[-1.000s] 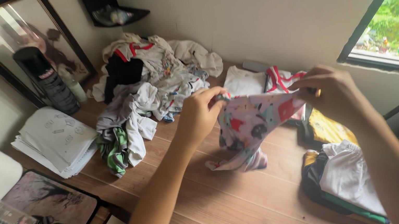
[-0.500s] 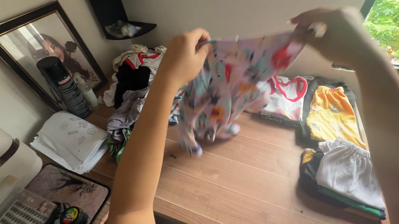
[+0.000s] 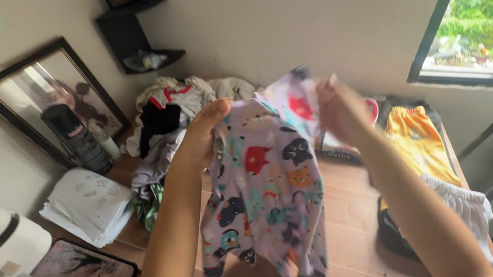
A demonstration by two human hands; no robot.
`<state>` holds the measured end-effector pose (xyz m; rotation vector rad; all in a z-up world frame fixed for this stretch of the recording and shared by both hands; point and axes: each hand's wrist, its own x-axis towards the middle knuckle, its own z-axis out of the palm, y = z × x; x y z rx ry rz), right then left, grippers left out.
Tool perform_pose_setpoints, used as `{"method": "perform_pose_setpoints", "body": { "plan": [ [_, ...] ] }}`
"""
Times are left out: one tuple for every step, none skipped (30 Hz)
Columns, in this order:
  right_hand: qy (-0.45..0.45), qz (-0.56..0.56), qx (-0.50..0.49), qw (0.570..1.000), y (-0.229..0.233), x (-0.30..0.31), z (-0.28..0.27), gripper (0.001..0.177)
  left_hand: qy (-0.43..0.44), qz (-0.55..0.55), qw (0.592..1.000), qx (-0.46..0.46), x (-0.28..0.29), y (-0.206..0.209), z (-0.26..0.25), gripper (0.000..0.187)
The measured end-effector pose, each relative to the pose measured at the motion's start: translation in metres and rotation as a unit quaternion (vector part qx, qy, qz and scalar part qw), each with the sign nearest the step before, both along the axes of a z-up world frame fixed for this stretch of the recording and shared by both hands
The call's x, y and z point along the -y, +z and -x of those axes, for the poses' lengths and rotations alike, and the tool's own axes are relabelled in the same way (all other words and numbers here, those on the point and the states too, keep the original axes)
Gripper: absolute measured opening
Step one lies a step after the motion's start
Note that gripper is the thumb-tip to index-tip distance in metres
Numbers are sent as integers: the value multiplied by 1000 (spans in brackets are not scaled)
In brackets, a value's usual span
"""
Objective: The person picks up several garments from a pile, smooths them on a wooden surface, and folds them into small rectangular bundles, stacking them neatly on the desk.
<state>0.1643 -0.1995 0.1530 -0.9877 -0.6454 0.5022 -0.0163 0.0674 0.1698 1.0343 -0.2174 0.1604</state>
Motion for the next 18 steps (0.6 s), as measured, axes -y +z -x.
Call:
{"method": "perform_pose_setpoints", "body": {
  "plan": [
    [42,67,-108,991,-27,-9,16,56,25,22,999,-26,-3,-14,-3,17],
    [112,108,-126,980,-50,-6,31,63,68,-29,997,-20,-7,-35,-7,15],
    [181,147,-143,962,-73,-2,46,70,110,-81,991,-15,-16,-62,-13,14],
    [181,190,-98,960,-96,8,62,62,151,-133,979,-11,-28,-94,-17,13],
    [181,231,-53,954,-115,17,74,56,186,-170,967,-37,-42,-129,-22,15],
    [147,259,-15,954,-133,26,86,52,217,-206,952,-69,-55,-168,-21,22],
    [114,286,25,951,-148,34,95,49,246,-243,933,-101,-68,-206,-18,30],
    [84,316,61,943,-161,41,106,46,273,-244,924,-112,-78,-241,-13,30],
    [62,372,145,915,-171,49,118,40,300,-246,913,-124,-89,-268,-9,31],
    [42,420,230,877,-176,60,134,35,326,-251,901,-134,-94,-290,-3,31],
    [25,461,314,830,-178,71,149,30,342,-253,892,-156,-91,-307,8,26],
    [34,482,310,819,-177,76,158,29,359,-259,880,-170,-93,-312,15,21],
    [43,503,306,807,-175,84,168,28,376,-266,868,-183,-91,-314,22,17],
    [50,523,303,795,-175,88,175,27,366,-248,883,-155,-89,-313,24,17],
    [58,485,338,805,-175,92,178,30,356,-229,897,-128,-86,-311,27,16],
    [65,444,375,811,-174,96,177,33,348,-208,909,-96,-84,-309,28,16],
    [71,402,411,815,-174,99,176,35,350,-213,907,-103,-80,-308,29,16],
    [91,415,395,815,-174,102,174,41,352,-218,904,-107,-78,-306,29,17]
  ]
}}
